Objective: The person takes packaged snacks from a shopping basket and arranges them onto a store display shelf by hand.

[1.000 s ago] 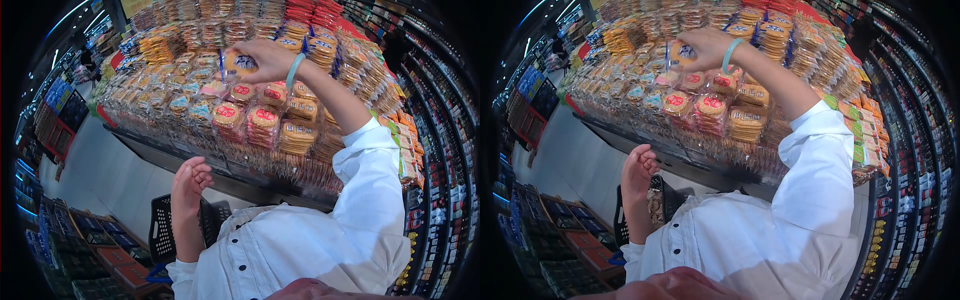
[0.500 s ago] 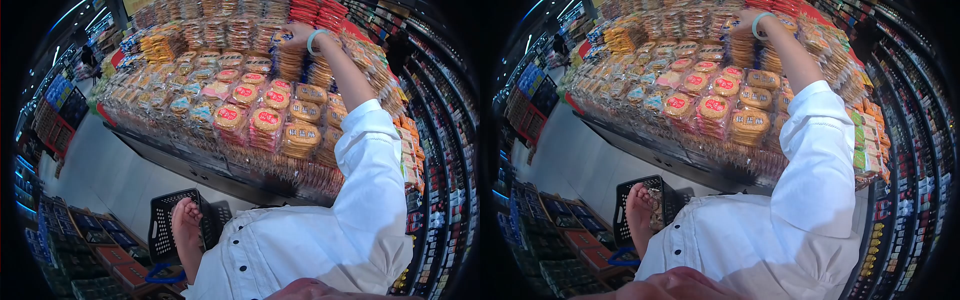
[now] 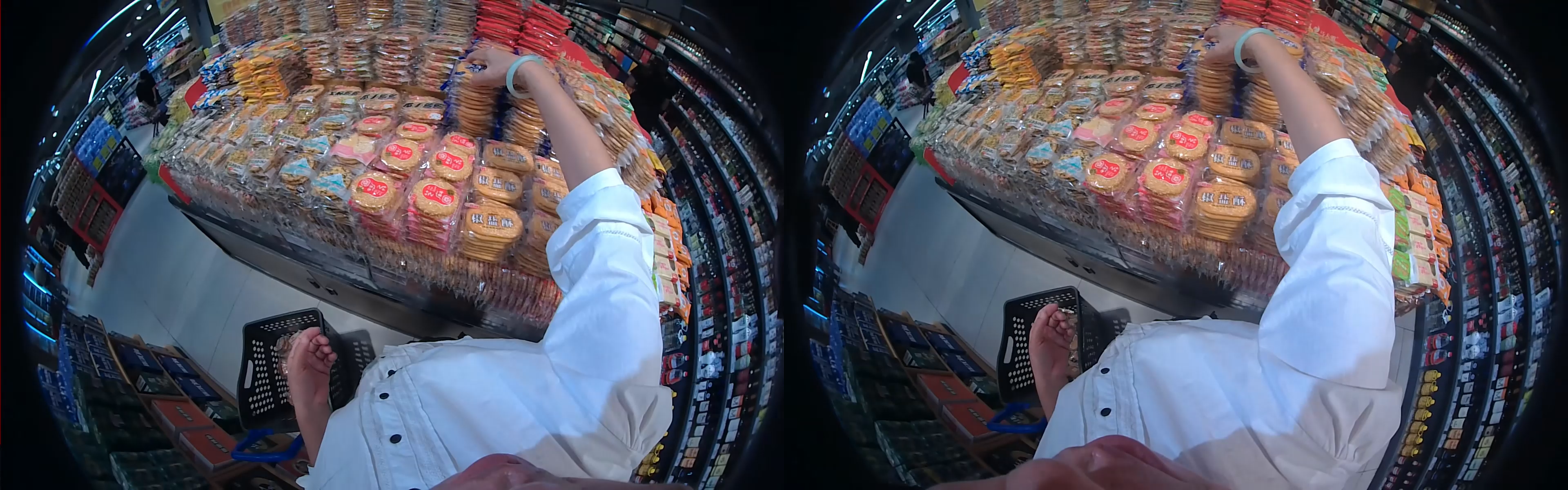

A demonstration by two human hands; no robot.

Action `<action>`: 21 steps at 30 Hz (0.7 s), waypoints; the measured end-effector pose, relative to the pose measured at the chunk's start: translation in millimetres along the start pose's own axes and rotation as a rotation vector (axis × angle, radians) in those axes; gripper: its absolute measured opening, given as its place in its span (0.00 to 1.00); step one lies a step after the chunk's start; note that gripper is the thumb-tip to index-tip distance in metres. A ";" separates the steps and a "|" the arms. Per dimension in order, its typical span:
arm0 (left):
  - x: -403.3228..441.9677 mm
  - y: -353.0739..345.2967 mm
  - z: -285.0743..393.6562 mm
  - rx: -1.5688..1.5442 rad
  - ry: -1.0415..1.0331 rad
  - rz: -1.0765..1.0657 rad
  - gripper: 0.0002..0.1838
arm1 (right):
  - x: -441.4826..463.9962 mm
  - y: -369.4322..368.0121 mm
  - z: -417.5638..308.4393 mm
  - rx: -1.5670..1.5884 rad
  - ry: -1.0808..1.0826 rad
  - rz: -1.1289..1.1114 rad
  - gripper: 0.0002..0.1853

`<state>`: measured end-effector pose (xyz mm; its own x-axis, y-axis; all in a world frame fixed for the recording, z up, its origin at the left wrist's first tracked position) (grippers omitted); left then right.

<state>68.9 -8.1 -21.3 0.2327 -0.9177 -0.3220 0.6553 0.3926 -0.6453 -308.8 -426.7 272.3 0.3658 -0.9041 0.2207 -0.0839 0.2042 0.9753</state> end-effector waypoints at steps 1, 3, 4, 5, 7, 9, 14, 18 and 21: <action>-0.3 -2.4 1.8 0.017 -0.007 -0.006 0.11 | -0.8 -0.1 0.7 -0.019 0.005 0.005 0.40; 1.3 -14.3 11.0 0.051 -0.044 -0.077 0.12 | -5.2 7.2 -4.6 -0.078 0.011 0.044 0.41; 3.0 -22.3 17.2 0.070 -0.062 -0.112 0.12 | -12.0 13.4 -8.6 -0.118 0.011 0.078 0.42; 5.4 -31.5 25.8 0.111 -0.088 -0.147 0.12 | -21.2 21.5 -15.1 -0.159 0.011 0.111 0.43; 12.9 -56.9 49.5 0.193 -0.141 -0.215 0.12 | -39.3 38.5 -27.8 -0.226 -0.009 0.104 0.42; 19.9 -100.1 76.7 0.256 -0.208 -0.322 0.13 | -47.8 43.8 -34.2 -0.279 0.003 0.096 0.41; 52.2 -235.3 110.3 0.598 -0.329 -0.579 0.20 | -71.8 47.6 -44.0 -0.389 0.061 0.151 0.39; 113.2 -316.7 96.5 0.764 -0.294 -0.643 0.26 | -80.1 43.2 -25.8 -0.403 0.114 0.253 0.40; 157.8 -365.5 71.9 0.902 -0.244 -0.621 0.34 | -93.2 38.6 -25.2 -0.475 0.062 0.251 0.39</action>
Point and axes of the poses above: each hand's wrist, its own x-axis towards the middle knuckle, its own y-axis out of the back of the hand, z = x × y, the point moved 8 cm from there along x, towards the middle knuckle, and after that the axes turned 4 degrees about z, right-handed, at the moved point
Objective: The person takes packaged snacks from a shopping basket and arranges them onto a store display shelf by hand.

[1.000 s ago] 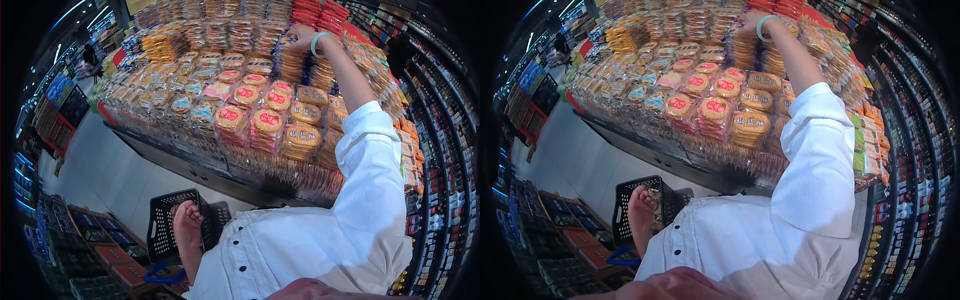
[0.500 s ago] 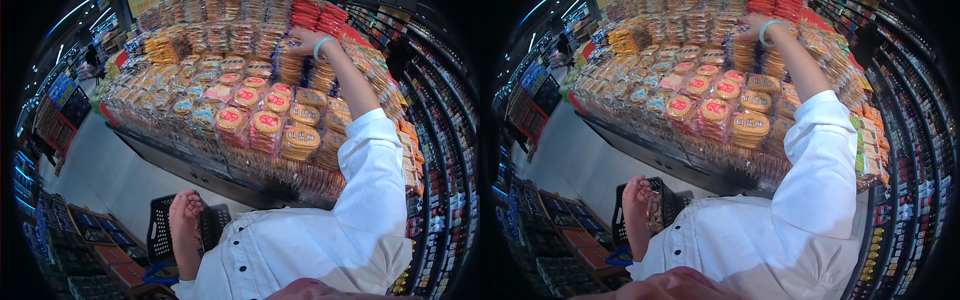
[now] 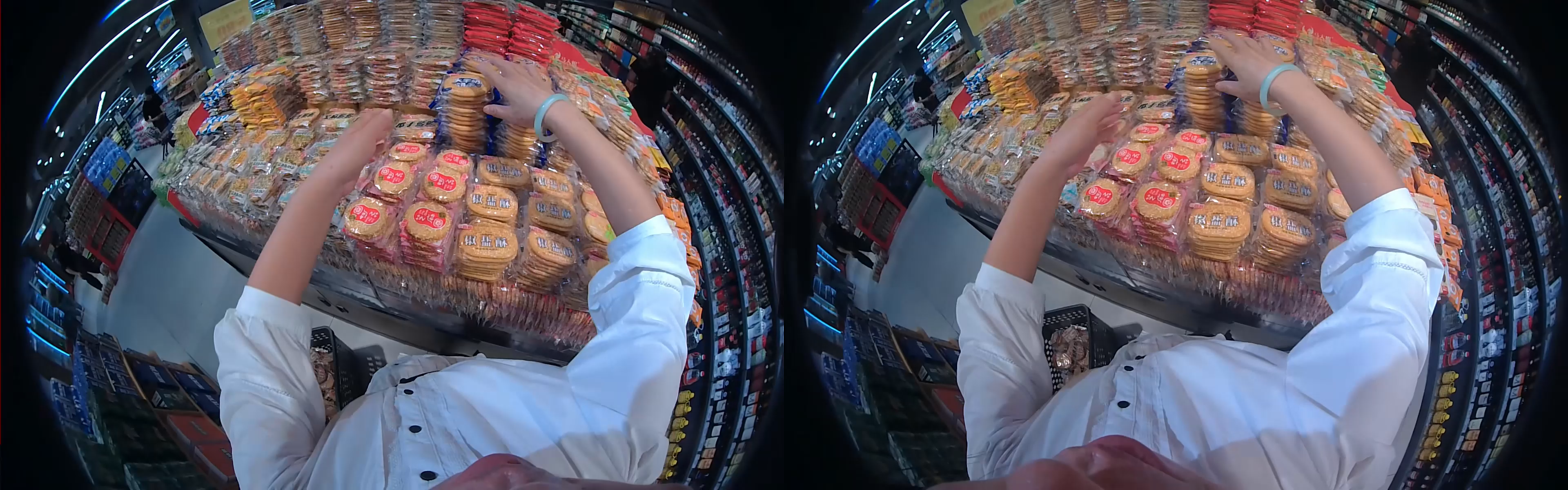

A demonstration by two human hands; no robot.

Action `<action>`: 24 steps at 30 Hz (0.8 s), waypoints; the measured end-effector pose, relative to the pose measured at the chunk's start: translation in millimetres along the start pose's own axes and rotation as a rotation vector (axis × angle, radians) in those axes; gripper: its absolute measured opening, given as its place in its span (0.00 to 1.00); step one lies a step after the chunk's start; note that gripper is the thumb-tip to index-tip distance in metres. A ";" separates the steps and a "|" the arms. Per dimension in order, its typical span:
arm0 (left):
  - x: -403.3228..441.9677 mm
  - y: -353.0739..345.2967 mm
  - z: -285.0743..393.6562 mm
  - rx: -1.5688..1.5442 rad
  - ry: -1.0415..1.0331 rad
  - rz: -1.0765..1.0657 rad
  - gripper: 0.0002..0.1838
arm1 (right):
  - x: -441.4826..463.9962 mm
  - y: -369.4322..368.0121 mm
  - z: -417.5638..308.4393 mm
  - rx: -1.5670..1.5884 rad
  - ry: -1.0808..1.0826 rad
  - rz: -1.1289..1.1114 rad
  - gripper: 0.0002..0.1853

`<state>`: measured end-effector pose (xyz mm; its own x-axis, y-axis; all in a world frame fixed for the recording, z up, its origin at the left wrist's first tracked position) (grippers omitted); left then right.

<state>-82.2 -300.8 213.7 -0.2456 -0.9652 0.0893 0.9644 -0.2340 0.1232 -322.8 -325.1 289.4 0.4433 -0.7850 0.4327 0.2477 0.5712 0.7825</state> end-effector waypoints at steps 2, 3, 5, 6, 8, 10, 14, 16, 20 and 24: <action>48.9 -20.2 -15.3 -0.004 -0.018 0.011 0.36 | -8.1 -8.6 0.7 -0.028 -0.017 -0.007 0.39; 65.3 -30.9 -19.3 -0.007 -0.029 0.016 0.36 | -11.4 -15.4 1.0 -0.015 -0.014 -0.012 0.38; 78.8 -55.6 -16.7 0.017 -0.003 0.001 0.35 | -14.1 -26.9 3.4 0.014 -0.010 0.010 0.37; 85.0 -63.9 -16.5 0.030 0.011 -0.006 0.35 | -14.8 -30.7 4.3 0.029 -0.008 0.036 0.37; 107.4 -78.3 -25.1 -0.034 0.014 -0.062 0.35 | -15.8 -35.7 7.7 0.060 -0.006 0.088 0.36; 131.8 -84.5 -42.3 -0.066 0.062 -0.042 0.32 | -15.9 -35.8 7.3 0.091 0.000 0.136 0.35; 128.0 -85.4 -39.4 -0.185 0.155 0.024 0.22 | -14.5 -41.4 8.7 0.082 0.017 0.125 0.38; 126.7 -84.5 -36.5 -0.274 0.149 0.071 0.24 | -13.8 -44.2 10.3 0.084 0.017 0.126 0.36; 134.5 -84.3 -39.5 -0.365 0.091 0.028 0.30 | -11.4 -43.5 10.5 0.096 0.028 0.141 0.37; 120.9 -93.2 -24.9 -0.352 0.080 -0.011 0.31 | -10.1 -46.2 15.1 0.124 0.016 0.141 0.36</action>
Point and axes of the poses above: each hand's wrist, its own x-axis towards the middle knuckle, its own y-axis out of the back of the hand, z = x × y, the point moved 8 cm from there along x, towards the middle knuckle, and after that the axes turned 4 degrees about z, right-handed, at the moved point
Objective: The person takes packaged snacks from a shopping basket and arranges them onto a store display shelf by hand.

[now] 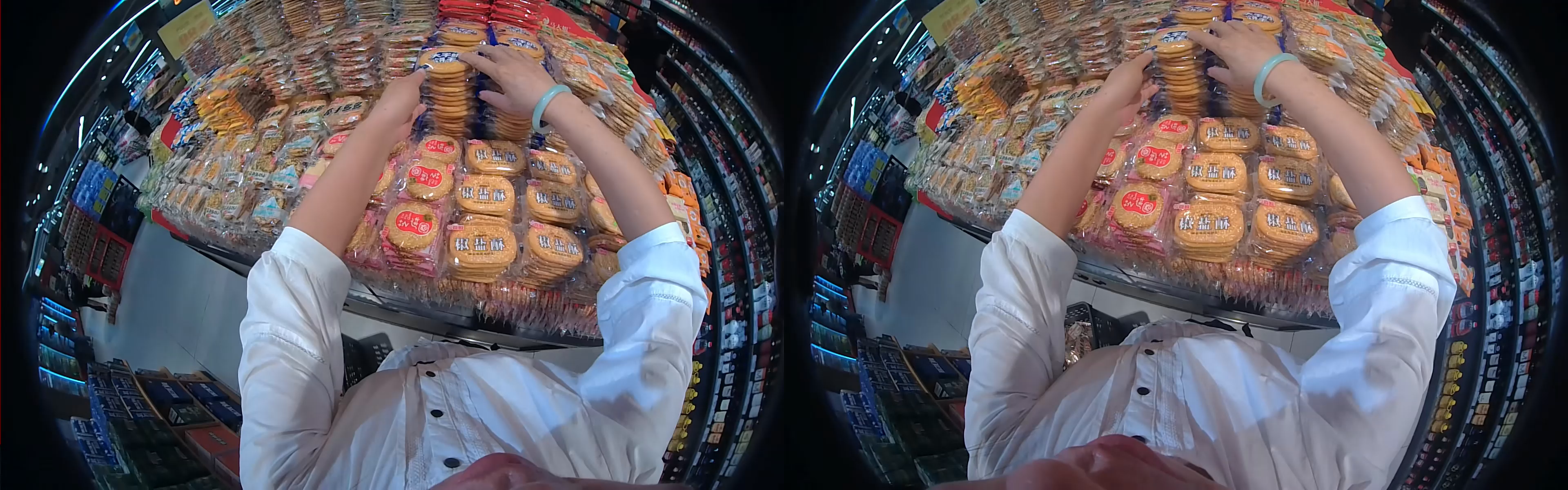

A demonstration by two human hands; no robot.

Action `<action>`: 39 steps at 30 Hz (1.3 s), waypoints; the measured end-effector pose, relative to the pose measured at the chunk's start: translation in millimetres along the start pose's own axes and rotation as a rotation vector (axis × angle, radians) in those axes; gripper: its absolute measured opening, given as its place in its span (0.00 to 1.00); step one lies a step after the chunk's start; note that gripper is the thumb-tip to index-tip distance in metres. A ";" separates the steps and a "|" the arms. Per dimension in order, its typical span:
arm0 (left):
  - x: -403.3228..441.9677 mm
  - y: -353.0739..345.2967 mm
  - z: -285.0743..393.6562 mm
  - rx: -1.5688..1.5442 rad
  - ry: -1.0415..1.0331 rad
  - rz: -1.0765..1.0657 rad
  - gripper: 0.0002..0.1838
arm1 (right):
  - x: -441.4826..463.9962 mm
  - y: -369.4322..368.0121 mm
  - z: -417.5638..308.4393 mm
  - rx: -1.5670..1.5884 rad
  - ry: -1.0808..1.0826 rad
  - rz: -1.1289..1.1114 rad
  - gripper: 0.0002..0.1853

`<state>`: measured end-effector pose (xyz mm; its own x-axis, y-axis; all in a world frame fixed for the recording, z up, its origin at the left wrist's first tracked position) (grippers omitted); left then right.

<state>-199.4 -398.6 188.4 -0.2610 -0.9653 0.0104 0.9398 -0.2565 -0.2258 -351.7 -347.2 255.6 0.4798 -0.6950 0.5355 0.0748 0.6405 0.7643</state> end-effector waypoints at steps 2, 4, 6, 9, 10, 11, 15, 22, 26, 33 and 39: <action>-1.5 -1.3 -0.2 0.004 0.007 0.018 0.32 | 0.3 0.1 -0.9 -0.025 0.002 -0.011 0.36; -4.6 -0.7 0.9 0.003 -0.008 0.010 0.32 | 0.1 -2.4 0.0 -0.028 0.012 -0.007 0.36; -9.8 1.8 3.3 0.063 -0.005 0.037 0.32 | -0.7 -2.2 -0.6 -0.041 0.011 -0.007 0.36; -0.9 5.2 -0.7 0.156 0.010 0.021 0.31 | 0.5 -0.3 -1.2 -0.027 0.011 -0.032 0.36; 6.1 6.4 -3.9 0.186 0.016 0.006 0.31 | 1.1 0.8 -0.4 -0.019 0.013 -0.045 0.36; 12.9 9.7 -6.6 0.234 0.014 0.004 0.31 | 1.6 1.2 0.0 -0.026 0.012 -0.054 0.36; 0.4 20.1 6.3 0.339 -0.057 -0.004 0.32 | 0.9 1.4 -2.2 -0.033 0.004 -0.074 0.38; -63.6 58.5 49.2 0.316 -0.143 -0.003 0.34 | -3.9 11.0 -0.5 -0.090 -0.060 -0.118 0.42; -117.6 92.2 71.1 0.224 -0.189 0.061 0.31 | -3.8 26.5 -0.1 -0.155 -0.056 -0.146 0.42; -224.1 159.9 80.6 0.173 -0.197 0.105 0.27 | -14.3 94.7 -27.7 0.089 0.001 -0.106 0.42; -326.0 224.3 53.1 0.124 -0.096 0.165 0.24 | -72.7 150.0 -91.2 0.460 0.116 -0.035 0.33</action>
Point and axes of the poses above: each hand's wrist, its own x-axis towards the middle knuckle, its own y-axis out of the back of the hand, z = x × y, the point moved 8 cm from there along x, towards the middle knuckle, and after that the axes turned 4 degrees about z, right-handed, at the moved point
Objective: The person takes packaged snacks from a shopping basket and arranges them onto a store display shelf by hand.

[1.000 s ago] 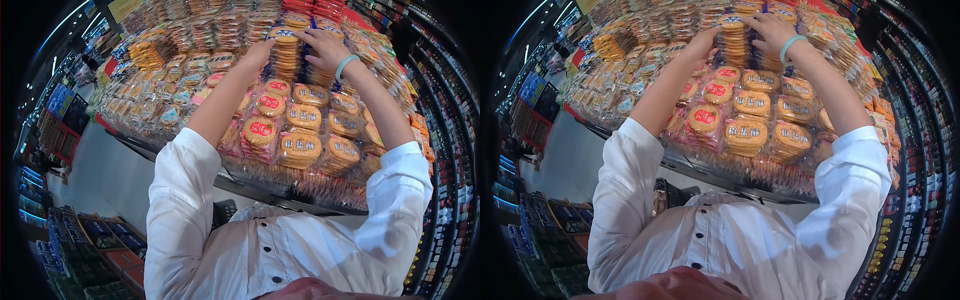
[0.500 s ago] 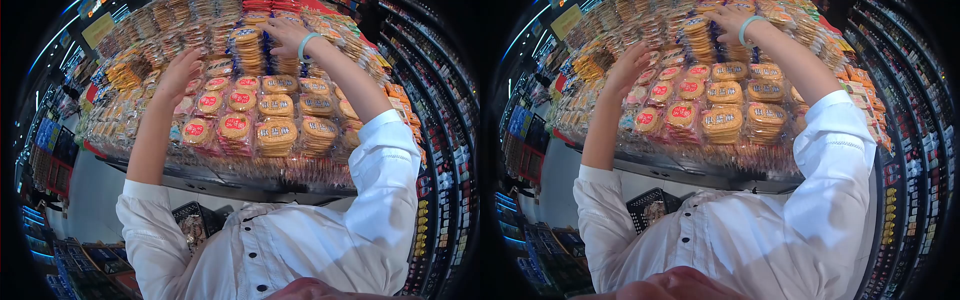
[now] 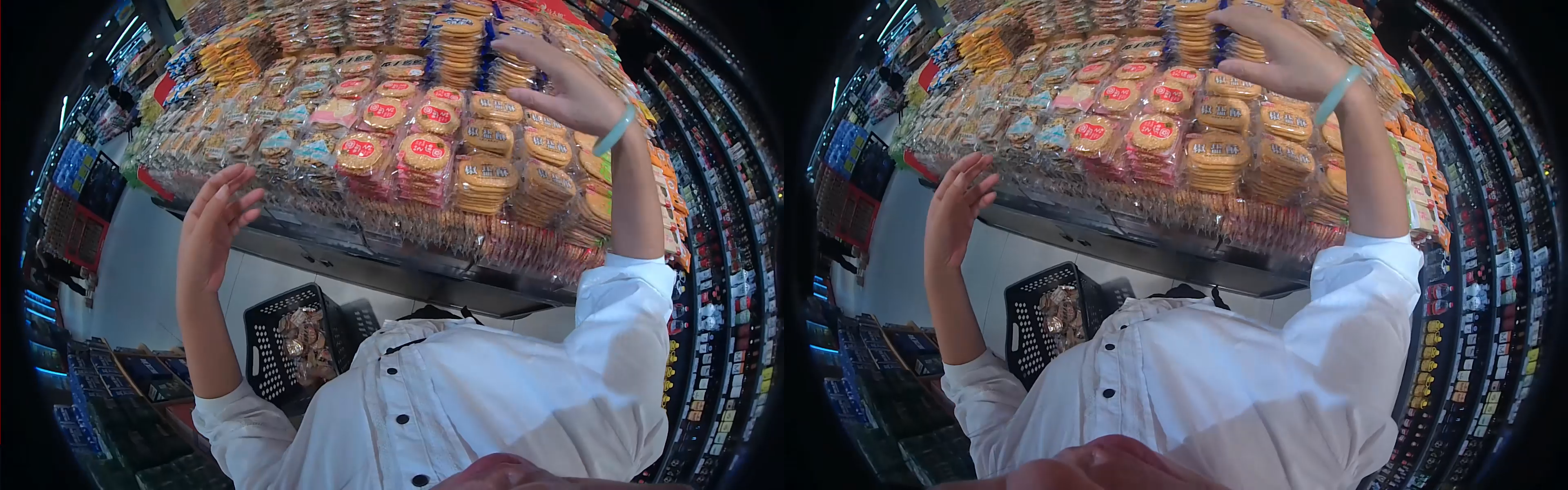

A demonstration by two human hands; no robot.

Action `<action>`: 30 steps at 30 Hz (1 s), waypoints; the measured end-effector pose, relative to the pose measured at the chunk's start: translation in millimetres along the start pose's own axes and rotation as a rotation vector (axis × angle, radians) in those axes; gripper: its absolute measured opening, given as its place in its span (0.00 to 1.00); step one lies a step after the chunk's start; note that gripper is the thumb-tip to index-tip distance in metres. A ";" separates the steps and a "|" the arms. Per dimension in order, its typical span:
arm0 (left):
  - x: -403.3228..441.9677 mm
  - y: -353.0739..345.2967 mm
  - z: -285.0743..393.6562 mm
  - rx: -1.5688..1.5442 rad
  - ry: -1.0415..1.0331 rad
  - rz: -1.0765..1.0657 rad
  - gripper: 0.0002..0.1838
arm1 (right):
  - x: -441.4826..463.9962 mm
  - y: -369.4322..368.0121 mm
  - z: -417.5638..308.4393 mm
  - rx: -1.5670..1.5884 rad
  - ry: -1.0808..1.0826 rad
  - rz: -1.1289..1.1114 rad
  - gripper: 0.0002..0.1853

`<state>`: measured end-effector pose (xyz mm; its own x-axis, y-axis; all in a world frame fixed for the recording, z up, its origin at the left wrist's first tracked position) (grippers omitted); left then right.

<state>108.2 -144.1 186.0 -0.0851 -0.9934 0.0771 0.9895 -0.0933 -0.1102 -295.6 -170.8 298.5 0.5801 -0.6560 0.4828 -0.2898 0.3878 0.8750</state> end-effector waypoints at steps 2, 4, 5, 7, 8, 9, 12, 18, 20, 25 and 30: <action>-27.9 25.3 -14.5 -0.008 0.030 0.038 0.22 | -13.6 -5.7 -44.5 0.188 0.019 -0.080 0.30; -55.5 51.9 -32.3 -0.019 0.053 0.053 0.20 | -29.6 -19.4 -91.0 0.376 0.020 -0.216 0.29; -70.0 65.8 -41.2 0.017 0.072 0.103 0.19 | -37.6 -31.3 -112.1 0.463 -0.006 -0.306 0.29; -94.5 88.5 -56.0 0.136 0.060 0.185 0.19 | -49.7 -65.4 -155.8 0.657 0.128 -0.399 0.30; -116.2 104.3 -60.0 0.200 0.068 0.250 0.18 | -55.4 -87.5 -173.9 0.758 0.161 -0.438 0.29; -132.8 113.3 -59.8 0.271 0.061 0.282 0.18 | -58.0 -111.5 -187.9 0.846 0.092 -0.519 0.29; -186.8 155.3 -72.8 0.502 0.007 0.437 0.19 | -73.6 -194.6 -218.1 0.817 0.004 -0.578 0.30; -326.0 221.2 -87.7 1.266 0.070 0.826 0.24 | -113.5 -308.0 -266.4 0.678 -0.053 -0.712 0.26; -368.8 241.6 -109.4 1.383 0.151 0.904 0.24 | -122.8 -329.4 -282.2 0.707 0.017 -0.761 0.25; -450.6 266.3 -184.8 1.446 0.429 1.031 0.29 | -129.5 -377.5 -312.7 0.586 0.032 -0.922 0.24; -509.5 275.6 -265.5 1.209 0.515 1.438 0.38 | -137.9 -411.9 -346.2 0.638 0.098 -0.949 0.22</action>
<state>393.3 318.5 -146.7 0.9322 -0.2169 0.2897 -0.1321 0.5412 0.8305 7.3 -15.9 -140.5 0.8198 -0.4446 -0.3608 -0.0210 -0.6531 0.7569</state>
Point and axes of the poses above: each hand's wrist, its own x-axis towards the middle knuckle, its own y-axis out of the back of the hand, z = x × y, the point moved 8 cm from there along x, towards the middle knuckle, and after that the axes turned 4 degrees about z, right-handed, at the moved point
